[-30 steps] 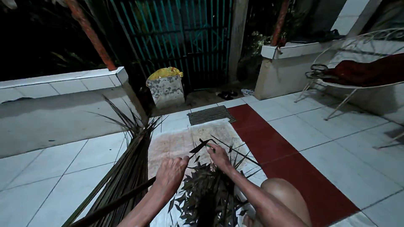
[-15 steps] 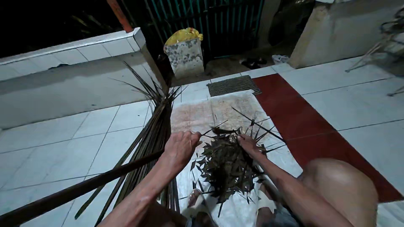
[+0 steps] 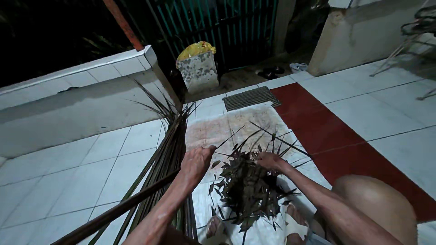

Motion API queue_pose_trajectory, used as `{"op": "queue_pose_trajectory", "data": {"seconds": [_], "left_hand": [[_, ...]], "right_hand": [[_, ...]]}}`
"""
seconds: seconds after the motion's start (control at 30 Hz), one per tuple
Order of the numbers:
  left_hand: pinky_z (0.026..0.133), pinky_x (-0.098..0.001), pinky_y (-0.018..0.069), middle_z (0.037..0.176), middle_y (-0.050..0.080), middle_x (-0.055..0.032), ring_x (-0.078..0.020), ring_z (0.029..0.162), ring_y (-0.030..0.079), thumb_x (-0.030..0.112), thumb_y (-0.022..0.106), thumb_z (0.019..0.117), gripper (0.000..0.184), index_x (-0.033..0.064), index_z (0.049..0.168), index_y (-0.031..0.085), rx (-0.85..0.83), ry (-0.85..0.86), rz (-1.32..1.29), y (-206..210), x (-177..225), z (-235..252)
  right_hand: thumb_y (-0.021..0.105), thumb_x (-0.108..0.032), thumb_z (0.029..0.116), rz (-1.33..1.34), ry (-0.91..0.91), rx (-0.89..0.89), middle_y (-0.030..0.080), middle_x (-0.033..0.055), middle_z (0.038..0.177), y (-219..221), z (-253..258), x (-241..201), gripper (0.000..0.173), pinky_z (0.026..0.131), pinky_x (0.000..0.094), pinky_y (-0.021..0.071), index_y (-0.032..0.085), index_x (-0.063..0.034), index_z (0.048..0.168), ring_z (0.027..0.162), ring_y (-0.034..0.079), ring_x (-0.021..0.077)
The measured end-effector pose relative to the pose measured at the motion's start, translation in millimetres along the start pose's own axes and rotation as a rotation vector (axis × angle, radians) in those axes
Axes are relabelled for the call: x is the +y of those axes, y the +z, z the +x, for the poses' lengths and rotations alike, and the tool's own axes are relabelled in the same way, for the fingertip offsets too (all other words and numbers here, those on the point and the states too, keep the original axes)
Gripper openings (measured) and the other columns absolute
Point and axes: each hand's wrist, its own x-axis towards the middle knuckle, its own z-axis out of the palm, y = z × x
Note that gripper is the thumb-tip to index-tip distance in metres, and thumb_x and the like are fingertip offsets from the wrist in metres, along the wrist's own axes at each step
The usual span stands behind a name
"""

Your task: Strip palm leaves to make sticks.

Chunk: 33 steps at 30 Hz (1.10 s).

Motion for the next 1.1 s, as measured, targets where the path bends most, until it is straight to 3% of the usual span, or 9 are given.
{"op": "queue_pose_trajectory", "data": {"seconds": [0.1,0.2,0.27,0.4,0.6,0.77,1.1], "left_hand": [[0.076,-0.0586,0.0552,0.097,0.073,-0.0189,-0.0418,0.091,0.072,0.025,0.041,0.1108,0.033,0.0229,0.135,0.064,0.017,0.002,0.015,-1.1,6.2,-1.3],[0.072,-0.0568,0.0554,0.093,0.073,-0.0176,-0.0406,0.087,0.072,0.023,0.041,0.1102,0.033,0.0228,0.135,0.063,0.067,0.027,0.033,2.7,9.8,1.7],[0.072,-0.0569,0.0557,0.092,0.073,-0.0177,-0.0405,0.086,0.072,0.022,0.041,0.1101,0.034,0.0225,0.135,0.064,0.094,0.048,0.026,3.0,12.5,3.1],[0.069,-0.0558,0.0557,0.090,0.072,-0.0171,-0.0396,0.082,0.072,0.022,0.041,0.1101,0.034,0.0233,0.136,0.064,0.147,0.090,0.034,1.2,20.3,4.0],[0.063,-0.0548,0.0554,0.088,0.072,-0.0168,-0.0391,0.075,0.071,0.017,0.045,0.1081,0.035,0.0237,0.137,0.064,0.212,0.121,0.090,4.1,29.3,3.2],[0.061,-0.0514,0.0555,0.086,0.071,-0.0152,-0.0368,0.072,0.071,0.014,0.047,0.1066,0.036,0.0233,0.136,0.065,0.227,0.135,0.138,7.6,35.9,2.6],[0.060,-0.0515,0.0549,0.085,0.072,-0.0141,-0.0360,0.071,0.071,0.018,0.047,0.1074,0.034,0.0248,0.134,0.066,0.222,0.164,0.109,2.9,36.6,-5.1]], "right_hand": [[0.049,-0.032,0.1079,0.095,-0.092,0.211,0.069,0.0240,0.119,-22.9,-24.8,-3.4,0.040,0.100,0.0613,0.0477,0.068,-0.0026,0.128,0.111,0.066,0.0394],[0.046,-0.036,0.1092,0.344,-0.308,0.455,0.070,0.0125,0.105,-28.8,-45.2,-25.6,0.041,0.084,0.0444,0.0554,0.064,-0.0119,0.138,0.088,0.067,0.0229],[0.046,-0.039,0.1087,0.455,-0.422,0.481,0.070,0.0067,0.099,-20.7,-52.6,-42.0,0.043,0.077,0.0370,0.0561,0.062,-0.0166,0.141,0.080,0.066,0.0158],[0.047,-0.043,0.1079,0.515,-0.505,0.429,0.068,0.0028,0.089,-0.9,-52.4,-56.4,0.043,0.069,0.0330,0.0538,0.062,-0.0210,0.142,0.071,0.061,0.0119],[0.046,-0.043,0.1083,0.503,-0.484,0.428,0.069,0.0047,0.093,2.7,-45.2,-52.0,0.043,0.072,0.0349,0.0542,0.060,-0.0243,0.145,0.073,0.063,0.0138],[0.043,-0.046,0.1080,0.420,-0.380,0.571,0.072,0.0072,0.101,7.9,-47.1,-52.0,0.044,0.082,0.0448,0.0541,0.062,-0.0276,0.143,0.085,0.067,0.0206],[0.044,-0.042,0.1086,0.479,-0.228,0.689,0.072,0.0116,0.107,-7.1,-36.3,-30.6,0.043,0.087,0.0517,0.0536,0.063,-0.0232,0.142,0.092,0.068,0.0269]]}}
